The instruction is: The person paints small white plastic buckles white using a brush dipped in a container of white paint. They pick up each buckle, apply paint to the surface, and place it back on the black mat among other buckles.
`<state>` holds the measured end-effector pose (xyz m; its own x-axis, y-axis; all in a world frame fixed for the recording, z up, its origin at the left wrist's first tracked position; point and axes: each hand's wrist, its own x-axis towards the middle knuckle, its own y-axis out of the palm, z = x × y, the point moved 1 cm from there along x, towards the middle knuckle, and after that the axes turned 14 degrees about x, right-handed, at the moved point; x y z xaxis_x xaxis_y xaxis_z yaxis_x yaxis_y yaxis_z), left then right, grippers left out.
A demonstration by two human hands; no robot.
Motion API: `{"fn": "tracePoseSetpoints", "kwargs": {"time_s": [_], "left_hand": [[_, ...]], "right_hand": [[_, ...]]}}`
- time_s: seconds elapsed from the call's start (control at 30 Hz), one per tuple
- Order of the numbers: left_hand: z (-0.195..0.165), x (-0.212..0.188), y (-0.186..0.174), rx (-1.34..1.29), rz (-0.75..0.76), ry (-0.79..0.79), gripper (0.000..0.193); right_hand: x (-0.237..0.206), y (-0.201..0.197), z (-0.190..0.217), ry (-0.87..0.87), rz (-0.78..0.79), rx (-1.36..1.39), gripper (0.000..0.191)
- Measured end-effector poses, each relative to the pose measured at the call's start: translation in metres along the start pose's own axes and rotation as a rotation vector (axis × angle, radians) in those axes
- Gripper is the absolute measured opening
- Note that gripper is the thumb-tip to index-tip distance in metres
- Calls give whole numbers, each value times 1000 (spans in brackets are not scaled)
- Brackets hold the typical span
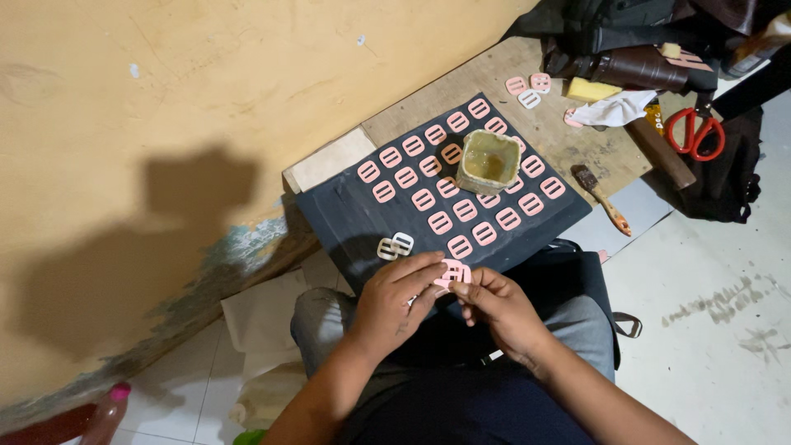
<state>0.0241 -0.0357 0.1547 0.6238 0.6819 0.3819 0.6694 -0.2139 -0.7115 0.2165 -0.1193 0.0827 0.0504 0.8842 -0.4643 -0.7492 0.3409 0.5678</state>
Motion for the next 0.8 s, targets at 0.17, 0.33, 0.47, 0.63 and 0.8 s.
{"fn": "tracePoseSetpoints", "kwargs": {"time_s": [0.17,0.33,0.47,0.63,0.8], "left_hand": [[20,-5,14,-14,-48,-52,23],[73,3,38,108,-191,-256,24],[111,16,52,261,-275,-308,22],[126,25,62,309,-235,-310,22],[126,27,65,316,-235,-325,22]], "right_hand": [[2,-3,-3,25,-39,27,16],[5,-8,-8,37,-122,12,16],[7,-11,-14,59,-141,-24,17],[10,-17,-16,38,-143,-27,17],[12,-23,-20,36,-149,-25,17]]}}
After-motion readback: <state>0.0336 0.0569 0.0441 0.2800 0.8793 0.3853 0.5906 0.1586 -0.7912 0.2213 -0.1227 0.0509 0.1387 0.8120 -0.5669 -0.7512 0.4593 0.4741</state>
